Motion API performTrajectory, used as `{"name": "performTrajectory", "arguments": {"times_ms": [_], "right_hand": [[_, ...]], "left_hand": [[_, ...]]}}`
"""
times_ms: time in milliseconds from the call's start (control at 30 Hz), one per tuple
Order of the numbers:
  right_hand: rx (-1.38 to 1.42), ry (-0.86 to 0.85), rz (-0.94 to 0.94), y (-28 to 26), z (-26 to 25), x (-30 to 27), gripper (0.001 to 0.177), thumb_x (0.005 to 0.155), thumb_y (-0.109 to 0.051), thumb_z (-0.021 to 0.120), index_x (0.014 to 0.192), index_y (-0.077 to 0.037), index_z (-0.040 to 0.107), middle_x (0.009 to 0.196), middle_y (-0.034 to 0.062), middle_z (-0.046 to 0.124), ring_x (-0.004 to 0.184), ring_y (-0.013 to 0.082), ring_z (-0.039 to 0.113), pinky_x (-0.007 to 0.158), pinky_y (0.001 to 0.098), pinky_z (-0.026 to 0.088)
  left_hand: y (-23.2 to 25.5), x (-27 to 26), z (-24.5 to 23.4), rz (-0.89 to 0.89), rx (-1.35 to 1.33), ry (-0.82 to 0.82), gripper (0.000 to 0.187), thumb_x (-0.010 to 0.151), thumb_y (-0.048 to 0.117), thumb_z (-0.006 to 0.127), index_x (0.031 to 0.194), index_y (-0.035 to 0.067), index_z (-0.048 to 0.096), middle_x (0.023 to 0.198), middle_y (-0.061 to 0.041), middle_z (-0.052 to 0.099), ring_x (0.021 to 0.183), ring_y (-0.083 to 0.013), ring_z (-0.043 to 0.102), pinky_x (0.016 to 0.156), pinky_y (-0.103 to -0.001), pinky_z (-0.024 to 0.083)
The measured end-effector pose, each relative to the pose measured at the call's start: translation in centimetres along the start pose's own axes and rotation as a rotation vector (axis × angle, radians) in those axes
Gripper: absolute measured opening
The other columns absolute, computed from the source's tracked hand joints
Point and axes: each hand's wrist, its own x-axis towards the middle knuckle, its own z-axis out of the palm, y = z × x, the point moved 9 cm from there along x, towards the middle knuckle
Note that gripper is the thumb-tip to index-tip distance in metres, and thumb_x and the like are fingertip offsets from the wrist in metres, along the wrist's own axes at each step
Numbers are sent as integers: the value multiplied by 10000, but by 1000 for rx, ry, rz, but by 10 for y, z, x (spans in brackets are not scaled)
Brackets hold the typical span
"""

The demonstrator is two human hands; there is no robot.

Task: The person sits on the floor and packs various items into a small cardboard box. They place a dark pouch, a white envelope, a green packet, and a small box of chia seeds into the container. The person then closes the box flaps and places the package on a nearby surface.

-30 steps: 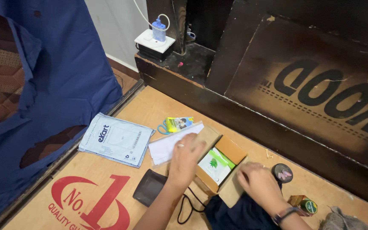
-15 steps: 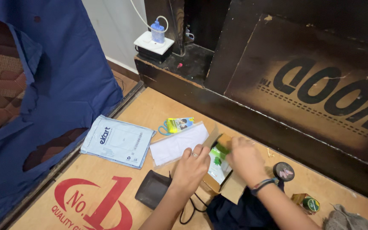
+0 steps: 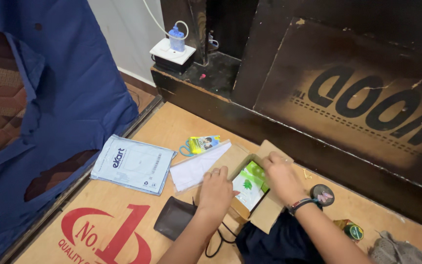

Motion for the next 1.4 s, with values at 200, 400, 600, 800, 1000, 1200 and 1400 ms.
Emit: {"name": "performTrajectory", "arguments": {"times_ms": [200, 400, 600, 800, 1000, 1200, 1400], "right_hand": [[164, -51, -40, -22, 17, -3, 283, 804, -155, 732, 1077, -79, 741, 1067, 141, 627, 1069, 348, 596, 943, 459, 482], [191, -88, -4, -23, 24, 1, 275, 759, -185, 788, 1028, -132, 763, 1082, 94, 648, 1137, 303, 579, 979, 445, 434], [420, -124, 26, -1, 19, 15, 85, 759, -127, 794, 839, -104, 778, 954, 77, 716, 981, 246, 660, 912, 372, 511], [750, 195, 266, 48, -60, -7, 110, 841, -84, 741, 942, -48, 718, 816, 15, 732, 737, 103, 672, 684, 257, 527], [1265, 174, 507, 52, -69, -49, 110, 913, -54, 693, 1000, 10, 674, 816, 25, 690, 706, 86, 570, 642, 247, 460], [1508, 174, 653, 44, -57, -74, 101, 918, -109, 693, 998, -54, 667, 829, 15, 683, 700, 99, 588, 620, 252, 447], [1620, 82, 716, 35, -42, -94, 72, 935, -121, 676, 979, -67, 658, 861, 4, 677, 733, 94, 599, 650, 258, 479]], "left_hand": [[10, 12, 22, -158, 49, -114, 491, 962, 501, 611, 1075, 52, 771, 1182, -81, 518, 1182, -285, 478, 966, -420, 380], [6, 16, 8, -238, -125, 15, 629, 905, 575, 643, 1097, -18, 724, 1175, -155, 522, 1138, -352, 502, 939, -479, 397], [-37, -2, -3, -301, -914, 119, 593, 928, 549, 675, 789, -24, 724, 881, -197, 639, 868, -355, 658, 800, -445, 503], [-60, -40, -23, -202, -954, -72, 368, 722, 286, 821, 693, -17, 614, 791, -145, 661, 723, -312, 683, 667, -390, 541], [-53, -58, -30, -94, -712, -147, 180, 607, 108, 803, 703, 74, 655, 774, -94, 703, 799, -285, 704, 726, -400, 531], [-24, -53, -5, 7, -444, 58, 86, 716, 79, 778, 746, 120, 708, 864, -121, 715, 889, -333, 701, 761, -437, 526], [-21, -60, -80, -151, -797, 192, 249, 881, 307, 757, 887, 63, 803, 839, -162, 687, 829, -339, 665, 723, -425, 497]]}}
